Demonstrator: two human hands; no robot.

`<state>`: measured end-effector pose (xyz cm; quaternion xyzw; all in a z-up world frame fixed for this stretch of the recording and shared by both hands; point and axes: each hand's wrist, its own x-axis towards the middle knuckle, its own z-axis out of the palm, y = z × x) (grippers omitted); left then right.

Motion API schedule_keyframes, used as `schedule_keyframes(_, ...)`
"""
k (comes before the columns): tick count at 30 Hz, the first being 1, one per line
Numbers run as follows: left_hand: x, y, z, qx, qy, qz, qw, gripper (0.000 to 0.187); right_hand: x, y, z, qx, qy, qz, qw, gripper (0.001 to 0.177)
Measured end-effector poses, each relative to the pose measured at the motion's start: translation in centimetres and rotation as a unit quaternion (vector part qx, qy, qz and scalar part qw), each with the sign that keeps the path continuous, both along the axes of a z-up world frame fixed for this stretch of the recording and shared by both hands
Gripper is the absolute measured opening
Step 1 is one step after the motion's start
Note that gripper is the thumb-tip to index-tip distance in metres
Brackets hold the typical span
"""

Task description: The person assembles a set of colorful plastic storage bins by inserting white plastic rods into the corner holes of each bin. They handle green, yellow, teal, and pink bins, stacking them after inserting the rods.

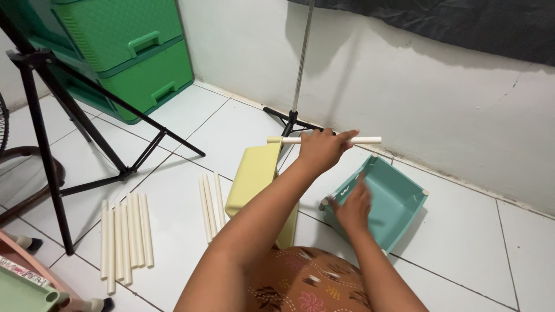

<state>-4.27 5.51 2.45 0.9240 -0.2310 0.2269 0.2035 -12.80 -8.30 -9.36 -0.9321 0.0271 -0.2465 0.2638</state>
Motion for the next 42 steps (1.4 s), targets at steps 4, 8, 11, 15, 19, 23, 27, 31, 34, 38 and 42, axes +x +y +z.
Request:
schedule_keyframes(4,2.4,-1.5,-3.0,-0.021,-0.023,-0.034,0.999,0.050,0.4,0.2,5.2,-0.119,-0.315,-0.019,0.941,0.095)
schedule_keyframes(8,4.7,-1.7,-4.1,-0.085,0.052,-0.105,0.989,0.074,2.0,-0.1,9.6,-0.210,-0.163,0.032,0.964,0.083)
schedule_keyframes(11,3.3,1.5,-2.3,0.029,0.029,0.076,0.996,0.040,2.3,-1.4,10.7,-0.209,-0.012,0.005,0.978,0.063)
schedule_keyframes(15,-0.8,5.5,0.8,0.003,0.229,0.184,0.956,0.046,2.1,-1.7,9.8,-0.226,-0.034,0.015,0.973,0.059)
schedule_keyframes(19,-5.0,4.8,0.7,-0.004,0.195,0.177,0.965,0.051,3.5,0.1,9.4,-0.223,-0.094,0.152,0.958,0.049)
schedule_keyframes(23,-5.6,3.3,0.4,0.023,0.157,0.177,0.971,0.047,4.1,2.4,9.0,-0.184,-0.126,0.192,0.956,0.038)
schedule_keyframes(27,-5.2,3.7,0.5,0.003,0.166,0.182,0.969,0.045,4.7,3.0,9.6,-0.179,-0.159,0.204,0.949,0.029)
schedule_keyframes(31,-5.2,4.8,0.7,-0.006,0.168,0.183,0.969,0.043,5.5,3.3,10.3,-0.205,-0.165,0.224,0.938,0.021)
schedule_keyframes(34,-5.2,5.4,0.8,-0.009,0.169,0.185,0.968,0.043,5.9,3.4,10.5,-0.230,-0.162,0.220,0.934,0.018)
schedule_keyframes(38,-5.2,5.7,0.9,-0.014,0.167,0.190,0.967,0.043,6.5,3.5,10.8,-0.250,-0.144,0.216,0.933,0.021)
schedule_keyframes(42,-4.8,5.6,0.8,-0.010,0.158,0.197,0.967,0.044,7.0,3.1,11.7,-0.286,-0.079,0.178,0.938,0.028)
